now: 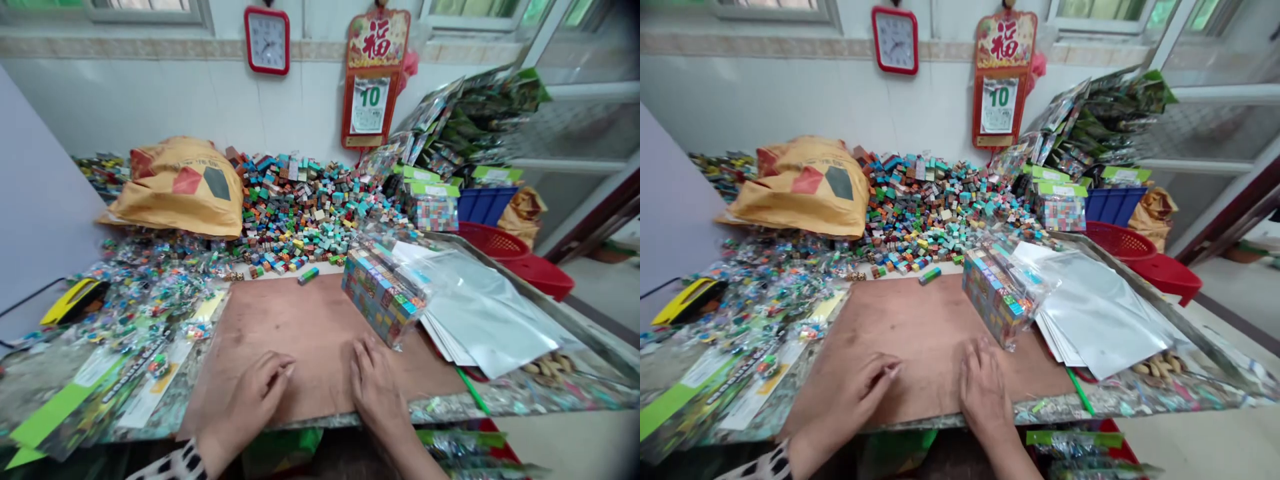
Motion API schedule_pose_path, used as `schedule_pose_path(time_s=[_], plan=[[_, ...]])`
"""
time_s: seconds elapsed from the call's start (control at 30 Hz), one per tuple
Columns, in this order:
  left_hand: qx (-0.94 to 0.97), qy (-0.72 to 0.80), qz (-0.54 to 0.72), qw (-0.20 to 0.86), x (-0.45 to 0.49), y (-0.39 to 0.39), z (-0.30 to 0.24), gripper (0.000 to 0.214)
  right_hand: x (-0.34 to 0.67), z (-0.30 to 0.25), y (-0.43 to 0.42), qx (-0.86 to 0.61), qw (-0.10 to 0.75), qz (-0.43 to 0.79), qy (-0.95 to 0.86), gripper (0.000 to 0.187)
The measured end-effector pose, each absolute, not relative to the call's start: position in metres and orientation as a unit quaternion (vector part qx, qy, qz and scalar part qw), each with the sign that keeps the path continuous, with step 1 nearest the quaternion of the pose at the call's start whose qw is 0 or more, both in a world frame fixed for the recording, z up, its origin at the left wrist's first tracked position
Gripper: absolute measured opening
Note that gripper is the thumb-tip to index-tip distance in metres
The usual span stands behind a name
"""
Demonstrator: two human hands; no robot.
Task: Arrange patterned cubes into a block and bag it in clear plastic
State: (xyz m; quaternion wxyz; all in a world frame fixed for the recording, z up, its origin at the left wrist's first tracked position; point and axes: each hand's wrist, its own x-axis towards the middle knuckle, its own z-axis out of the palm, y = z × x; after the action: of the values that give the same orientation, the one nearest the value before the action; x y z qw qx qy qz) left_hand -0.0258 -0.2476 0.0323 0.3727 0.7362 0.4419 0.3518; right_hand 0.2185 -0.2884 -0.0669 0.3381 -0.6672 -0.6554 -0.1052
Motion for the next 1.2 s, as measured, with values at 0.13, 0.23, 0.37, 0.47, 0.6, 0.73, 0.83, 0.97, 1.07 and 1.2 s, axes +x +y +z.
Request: schedule_pose_path(time_s=[0.13,0.23,0.37,0.47,0.6,0.73,0.83,0.97,1.07,1.2], plan=[[0.72,0.502,0.361,0.316,-0.069,-0.244,0.015,0.022,0.222,-0.07,-0.287,-0.656,0.32,-0.136,-0.67,0.037],[0.702,0.521,0.381,0.3,-0.077,-0.243,0.001,0.024,0.223,-0.068,-0.286,-0.649,0.305,-0.15,-0.68,0.035],[0.705,0.522,0.383,0.291,-0.076,-0.241,-0.006,0.026,0.223,-0.066,-0.285,-0.648,0.305,-0.164,-0.678,0.035],[0.707,0.519,0.383,0.291,-0.076,-0.24,-0.004,0.028,0.223,-0.067,-0.284,-0.648,0.301,-0.174,-0.678,0.036],[0.691,0.519,0.4,0.305,-0.078,-0.238,-0.002,0.026,0.222,-0.067,-0.284,-0.65,0.304,-0.177,-0.674,0.036],[0.686,0.516,0.403,0.318,-0.077,-0.239,0.001,0.025,0.221,-0.066,-0.285,-0.654,0.299,-0.176,-0.672,0.036],[0.689,0.511,0.396,0.327,-0.076,-0.242,0.004,0.023,0.222,-0.067,-0.287,-0.656,0.29,-0.165,-0.677,0.037],[0.664,0.515,0.395,0.372,-0.075,-0.244,0.006,0.021,0.226,-0.071,-0.287,-0.651,0.287,-0.158,-0.684,0.04],[0.632,0.526,0.389,0.417,-0.075,-0.24,0.004,0.018,0.229,-0.074,-0.288,-0.643,0.274,-0.165,-0.696,0.042],[0.641,0.523,0.34,0.447,-0.075,-0.233,0.004,0.015,0.236,-0.078,-0.29,-0.627,0.246,-0.176,-0.717,0.045]])
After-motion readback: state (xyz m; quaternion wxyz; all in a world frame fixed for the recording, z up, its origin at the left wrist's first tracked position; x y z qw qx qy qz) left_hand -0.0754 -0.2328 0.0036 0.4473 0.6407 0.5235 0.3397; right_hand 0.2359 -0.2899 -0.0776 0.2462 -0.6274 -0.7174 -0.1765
